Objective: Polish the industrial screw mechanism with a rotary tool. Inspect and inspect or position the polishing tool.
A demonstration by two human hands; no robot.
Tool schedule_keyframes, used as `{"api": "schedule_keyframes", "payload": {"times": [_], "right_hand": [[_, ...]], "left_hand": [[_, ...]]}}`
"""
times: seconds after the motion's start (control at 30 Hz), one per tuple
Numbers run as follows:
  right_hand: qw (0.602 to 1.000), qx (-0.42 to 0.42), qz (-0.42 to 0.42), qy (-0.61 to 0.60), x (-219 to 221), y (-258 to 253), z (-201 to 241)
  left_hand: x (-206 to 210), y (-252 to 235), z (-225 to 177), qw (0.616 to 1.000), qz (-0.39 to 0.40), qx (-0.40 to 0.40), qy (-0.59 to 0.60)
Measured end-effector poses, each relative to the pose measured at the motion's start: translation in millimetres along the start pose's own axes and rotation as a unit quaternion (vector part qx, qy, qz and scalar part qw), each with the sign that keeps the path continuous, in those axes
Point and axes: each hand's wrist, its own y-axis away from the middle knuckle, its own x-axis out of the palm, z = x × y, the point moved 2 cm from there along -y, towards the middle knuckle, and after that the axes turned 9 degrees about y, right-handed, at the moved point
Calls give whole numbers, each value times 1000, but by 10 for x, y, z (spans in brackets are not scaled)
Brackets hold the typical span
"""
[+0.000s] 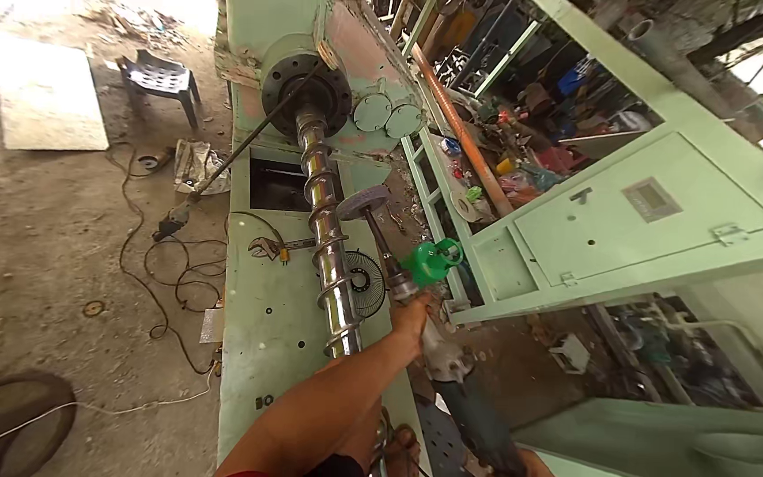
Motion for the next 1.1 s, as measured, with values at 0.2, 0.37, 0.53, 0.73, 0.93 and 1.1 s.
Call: {"api": "schedule_keyframes", "payload": {"times": [0.2, 0.37, 0.53, 0.73, 0.93, 1.1], "right_hand": [[999, 44, -30, -9, 92, -57, 303], [997, 65, -38, -2, 172, -13, 287], [998, 56, -26, -9, 113, -19, 80], [995, -14, 42, -92, 63, 45, -25], [999, 11, -30, -32, 94, -202, -280], [998, 36, -22, -42, 104, -336, -379]], "left_hand": [[-23, -34, -86, 999, -31, 6, 11], [-19, -68, -9, 999, -37, 3, 1], [22, -108, 57, 999, -45, -16, 0], [88, -359, 30, 997, -68, -31, -32], [-38, -680, 175, 993, -91, -43, -61], [-60, -808, 234, 991, -91, -51, -85]]}}
